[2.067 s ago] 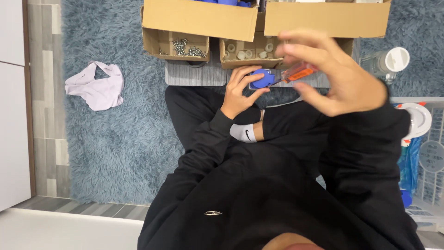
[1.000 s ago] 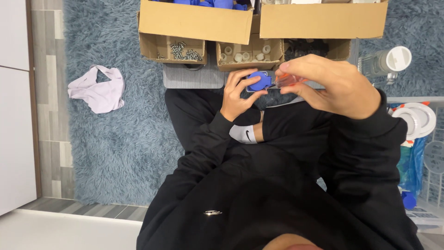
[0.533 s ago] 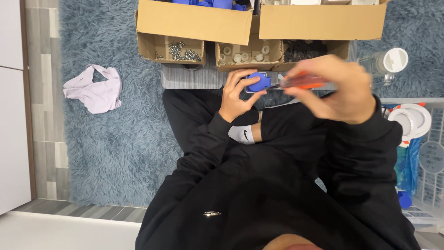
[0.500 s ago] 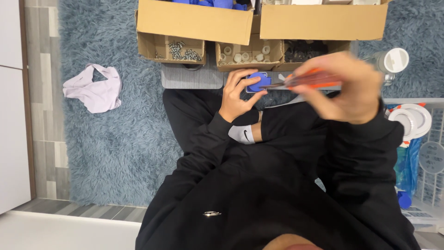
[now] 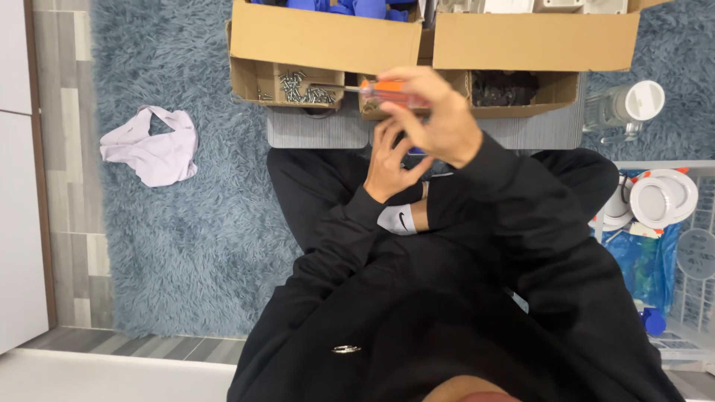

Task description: Using a screwdriver to manipulate and assemble small plastic components while sitting on the floor.

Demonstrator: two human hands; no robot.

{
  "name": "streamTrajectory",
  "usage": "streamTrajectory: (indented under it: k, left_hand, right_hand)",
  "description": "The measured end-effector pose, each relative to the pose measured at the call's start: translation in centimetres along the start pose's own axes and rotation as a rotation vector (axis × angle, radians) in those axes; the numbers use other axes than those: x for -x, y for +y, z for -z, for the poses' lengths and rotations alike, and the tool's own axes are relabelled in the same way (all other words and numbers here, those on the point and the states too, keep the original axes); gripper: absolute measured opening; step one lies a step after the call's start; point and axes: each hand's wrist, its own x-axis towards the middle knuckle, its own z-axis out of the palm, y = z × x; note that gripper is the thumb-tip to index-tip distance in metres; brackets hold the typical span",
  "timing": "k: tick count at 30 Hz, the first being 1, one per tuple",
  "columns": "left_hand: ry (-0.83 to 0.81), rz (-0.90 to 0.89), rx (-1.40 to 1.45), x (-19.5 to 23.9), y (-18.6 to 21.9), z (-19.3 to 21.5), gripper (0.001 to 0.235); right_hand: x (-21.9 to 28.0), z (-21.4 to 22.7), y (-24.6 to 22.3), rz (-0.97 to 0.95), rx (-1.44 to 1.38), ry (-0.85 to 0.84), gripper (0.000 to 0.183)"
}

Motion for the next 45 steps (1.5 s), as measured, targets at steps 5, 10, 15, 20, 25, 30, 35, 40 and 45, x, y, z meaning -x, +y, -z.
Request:
streamTrajectory:
  k: [5, 10, 15, 20, 25, 30, 35, 40, 45]
  left_hand:
    - [-0.003, 0.006, -0.002, 0.8, -0.8, -0.2, 0.043]
    - [0.007, -0.003, 0.004, 1.2, -1.0, -0.3, 0.042]
    - [-0.023, 0.013, -0.035, 0.7, 0.2, 0.7, 0.050]
    - [0.158, 0.015, -0.101, -3.4, 4.4, 6.6, 0.043]
    - [0.342, 0.042, -0.343, -7.0, 4.3, 13.2, 0.039]
    - [0.205, 0.076, -0.668, -8.5, 3.1, 15.5, 0.042]
    - [0.208, 0.033, -0.634, -9.0, 2.4, 15.1, 0.034]
    - [0.210, 0.026, -0.560, -9.0, 2.4, 15.2, 0.031]
    - [0.280, 0.020, -0.365, -9.5, 2.6, 15.5, 0.025]
  right_hand:
    - [-0.5, -2.2, 0.0, -0.025, -0.025, -0.021, 0.032]
    - [-0.7, -3.1, 0.1, -0.020, 0.125, -0.009, 0.032]
    - [-0.9, -3.2, 0.0, 0.083, 0.063, 0.067, 0.042]
    - [-0.1, -1.2, -1.3, 0.026, -0.077, 0.139, 0.039]
    - [0.9, 0.9, -2.3, 0.101, -0.222, 0.238, 0.051]
    - [1.4, 2.0, -4.1, -0.003, -0.353, 0.309, 0.049]
    - [1.6, 2.3, -3.9, -0.011, -0.387, 0.320, 0.047]
    - [2.1, 2.9, -3.5, -0.019, -0.387, 0.325, 0.047]
    - [2.5, 3.5, -3.0, -0.019, -0.405, 0.346, 0.046]
